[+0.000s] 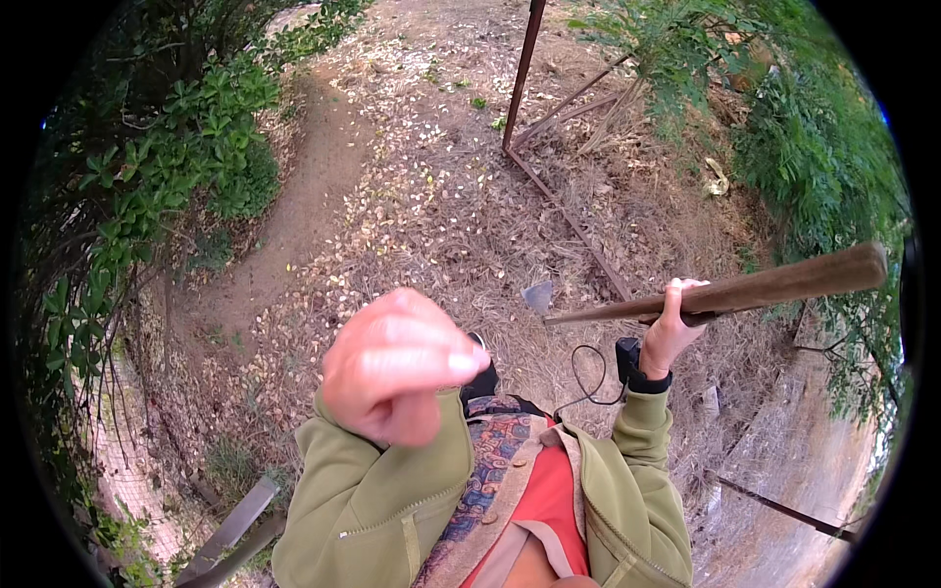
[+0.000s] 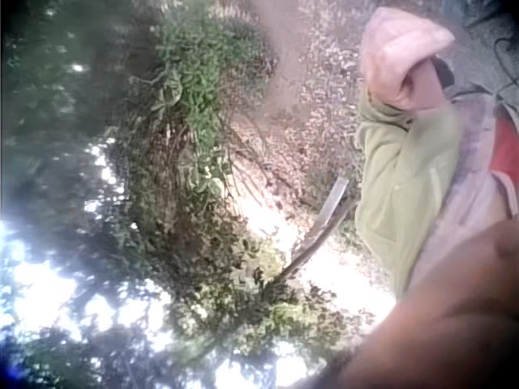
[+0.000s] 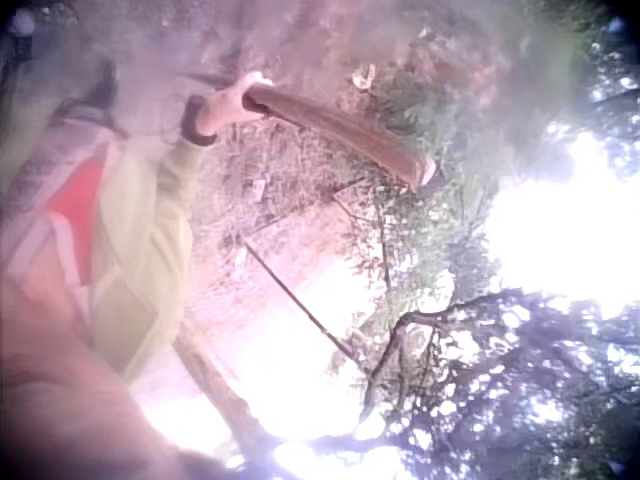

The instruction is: The person uses a long-handled pruning tool to cut branches from trees in an orchard. They reach into the canopy to select and sever branches, then move between different trees to continue the pruning process.

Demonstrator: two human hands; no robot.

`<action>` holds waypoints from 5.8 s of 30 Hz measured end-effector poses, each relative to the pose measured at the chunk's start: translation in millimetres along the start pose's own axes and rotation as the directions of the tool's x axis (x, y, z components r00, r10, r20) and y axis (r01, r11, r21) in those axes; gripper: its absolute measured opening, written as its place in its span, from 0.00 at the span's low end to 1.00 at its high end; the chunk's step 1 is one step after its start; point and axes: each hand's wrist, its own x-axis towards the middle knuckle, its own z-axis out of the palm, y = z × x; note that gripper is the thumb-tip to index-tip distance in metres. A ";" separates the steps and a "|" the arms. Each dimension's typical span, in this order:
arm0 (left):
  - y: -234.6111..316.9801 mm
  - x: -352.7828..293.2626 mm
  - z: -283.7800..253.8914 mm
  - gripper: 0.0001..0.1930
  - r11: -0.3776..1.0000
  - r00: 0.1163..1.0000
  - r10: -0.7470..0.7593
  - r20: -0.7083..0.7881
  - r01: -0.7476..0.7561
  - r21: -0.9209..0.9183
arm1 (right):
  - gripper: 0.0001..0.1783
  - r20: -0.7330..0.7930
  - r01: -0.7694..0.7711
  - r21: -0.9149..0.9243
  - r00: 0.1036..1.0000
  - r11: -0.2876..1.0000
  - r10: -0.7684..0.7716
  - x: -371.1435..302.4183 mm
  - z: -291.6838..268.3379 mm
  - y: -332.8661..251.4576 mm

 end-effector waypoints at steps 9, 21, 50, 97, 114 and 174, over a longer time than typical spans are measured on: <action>-167.4 2.3 10.0 0.17 0.886 0.891 -0.423 0.163 0.370 0.278 | 0.14 0.442 -0.284 0.131 0.874 0.950 0.201 -2.2 189.6 82.1; -314.0 -3.3 -33.8 0.10 0.657 0.697 -0.644 -0.315 0.715 0.238 | 0.28 0.873 -0.361 0.088 0.477 0.928 0.104 -41.0 369.6 141.4; -624.2 -46.8 -230.7 0.11 0.271 0.195 -0.388 -0.901 0.958 0.091 | 0.17 0.860 -0.961 -0.136 -0.236 -0.241 0.453 247.8 686.4 475.1; -1459.6 310.6 -285.4 0.13 0.554 0.502 -0.803 -0.323 0.827 -0.092 | 0.15 0.421 -0.813 0.580 0.254 -0.044 0.871 603.9 1023.9 781.8; -1780.6 468.0 -265.4 0.14 0.449 0.398 -0.826 -0.399 0.893 -0.037 | 0.13 0.337 -0.777 0.627 0.217 -0.047 0.916 785.1 1166.4 882.4; -2339.6 895.3 668.1 0.15 0.495 0.605 -0.602 0.521 0.795 -0.351 | 0.13 -0.126 -0.329 0.845 0.643 0.422 0.755 1724.5 1012.3 1185.6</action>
